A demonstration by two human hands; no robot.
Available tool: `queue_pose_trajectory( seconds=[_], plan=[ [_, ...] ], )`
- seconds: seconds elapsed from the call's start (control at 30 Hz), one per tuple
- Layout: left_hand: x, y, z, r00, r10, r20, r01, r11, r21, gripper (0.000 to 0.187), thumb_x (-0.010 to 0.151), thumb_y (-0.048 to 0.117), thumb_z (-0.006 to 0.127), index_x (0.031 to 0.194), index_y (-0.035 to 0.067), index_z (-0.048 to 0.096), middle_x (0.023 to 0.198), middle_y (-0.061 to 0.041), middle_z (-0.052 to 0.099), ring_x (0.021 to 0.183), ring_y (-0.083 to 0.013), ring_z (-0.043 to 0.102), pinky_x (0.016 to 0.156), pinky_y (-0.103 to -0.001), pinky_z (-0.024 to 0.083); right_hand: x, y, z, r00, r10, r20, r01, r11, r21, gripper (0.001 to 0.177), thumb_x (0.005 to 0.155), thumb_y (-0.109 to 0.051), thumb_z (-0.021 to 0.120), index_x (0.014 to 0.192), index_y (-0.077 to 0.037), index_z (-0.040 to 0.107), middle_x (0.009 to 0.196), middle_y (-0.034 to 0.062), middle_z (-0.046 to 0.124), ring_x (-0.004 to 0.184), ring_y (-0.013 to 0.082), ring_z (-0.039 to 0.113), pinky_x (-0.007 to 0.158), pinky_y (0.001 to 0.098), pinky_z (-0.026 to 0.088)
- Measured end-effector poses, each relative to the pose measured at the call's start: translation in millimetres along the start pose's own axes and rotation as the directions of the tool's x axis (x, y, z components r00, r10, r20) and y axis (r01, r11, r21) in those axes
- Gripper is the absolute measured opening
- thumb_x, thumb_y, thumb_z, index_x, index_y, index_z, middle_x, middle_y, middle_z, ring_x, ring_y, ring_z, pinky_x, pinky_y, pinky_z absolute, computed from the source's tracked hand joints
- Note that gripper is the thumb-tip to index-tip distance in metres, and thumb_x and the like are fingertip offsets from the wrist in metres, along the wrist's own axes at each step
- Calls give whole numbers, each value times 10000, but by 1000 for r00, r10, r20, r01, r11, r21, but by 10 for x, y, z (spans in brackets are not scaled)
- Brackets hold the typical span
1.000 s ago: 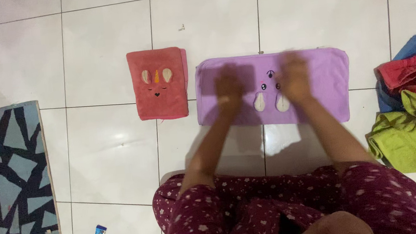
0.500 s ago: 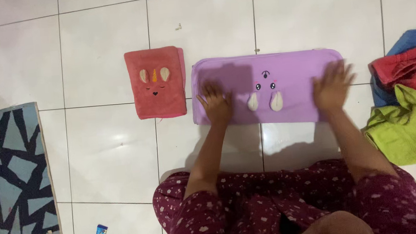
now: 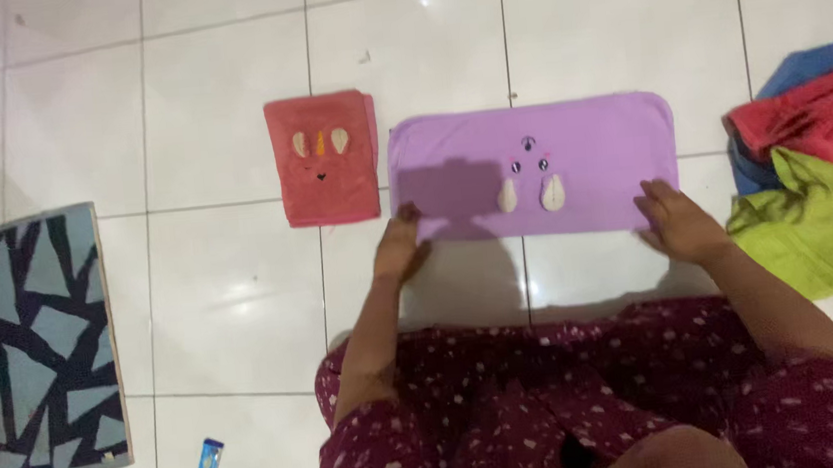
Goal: The person sits on a tiled floor and folds several towels one by one. They unfold each towel, smooth it, fold it in half multiple times, and place the finished folded towel on a growing stack. The towels include a red towel with a unicorn face, a pink towel with a bear and donuts, a purple towel with a rabbit face, and a green towel.
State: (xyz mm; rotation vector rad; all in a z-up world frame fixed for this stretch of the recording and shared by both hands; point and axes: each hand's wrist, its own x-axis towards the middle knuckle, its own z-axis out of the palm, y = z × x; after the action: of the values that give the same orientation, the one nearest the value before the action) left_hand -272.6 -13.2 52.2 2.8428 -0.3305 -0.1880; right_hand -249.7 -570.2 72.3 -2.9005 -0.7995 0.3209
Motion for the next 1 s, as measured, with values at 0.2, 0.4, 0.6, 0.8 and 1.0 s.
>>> queue_pose_trajectory(
  seconds=[0.2, 0.4, 0.6, 0.8, 1.0],
  plan=[
    [91, -2, -433, 941, -75, -330, -31, 952, -306, 290, 835, 163, 710, 1110, 74, 685, 1087, -124, 715, 1021, -315, 664, 863, -429, 540, 12, 43, -222, 940, 327, -98, -269, 886, 378, 501, 905, -147, 640, 1401, -202, 677, 1196, 128, 724, 969, 251, 720, 951, 394, 606],
    [194, 21, -1332, 856, -461, -233, 112, 605, -788, 216, 929, 113, 624, 1121, 39, 691, 796, -73, 607, 703, -135, 524, 636, -303, 436, -90, 613, -632, 697, 641, -320, 21, 428, 904, 291, 1016, 1, 668, 1253, -35, 503, 1065, 72, 638, 963, 144, 622, 812, 293, 534],
    [650, 0, -1139, 803, -449, -391, 66, 720, -691, 353, 963, 151, 631, 1287, 11, 638, 1108, -160, 685, 995, -223, 629, 864, -353, 506, 269, 930, -525, 722, 657, -215, -109, 415, 903, 293, 1043, -15, 719, 1298, 9, 576, 1121, 102, 672, 980, 149, 632, 805, 290, 535],
    [951, 677, -151, 700, -1, -714, 18, 1000, 16, 513, 1045, 265, 597, 1465, -11, 498, 1523, -244, 466, 1437, -414, 431, 1215, -538, 329, 1033, -198, -113, 784, 529, -325, -446, 844, 299, 454, 1136, -401, 572, 1317, 15, 550, 1317, 218, 633, 1238, 375, 535, 1299, 471, 299],
    [1044, 1386, 459, 984, -180, 7, 180, 984, -3, 622, 1101, 529, 462, 1621, 233, 292, 1737, -99, 216, 1650, -285, 159, 1368, -535, 61, 1667, -1574, 371, 962, 42, -268, -90, 981, -171, 648, 1070, -461, 435, 1615, -116, 369, 1720, 130, 270, 1592, 332, 205, 1293, 510, 96]
  ],
)
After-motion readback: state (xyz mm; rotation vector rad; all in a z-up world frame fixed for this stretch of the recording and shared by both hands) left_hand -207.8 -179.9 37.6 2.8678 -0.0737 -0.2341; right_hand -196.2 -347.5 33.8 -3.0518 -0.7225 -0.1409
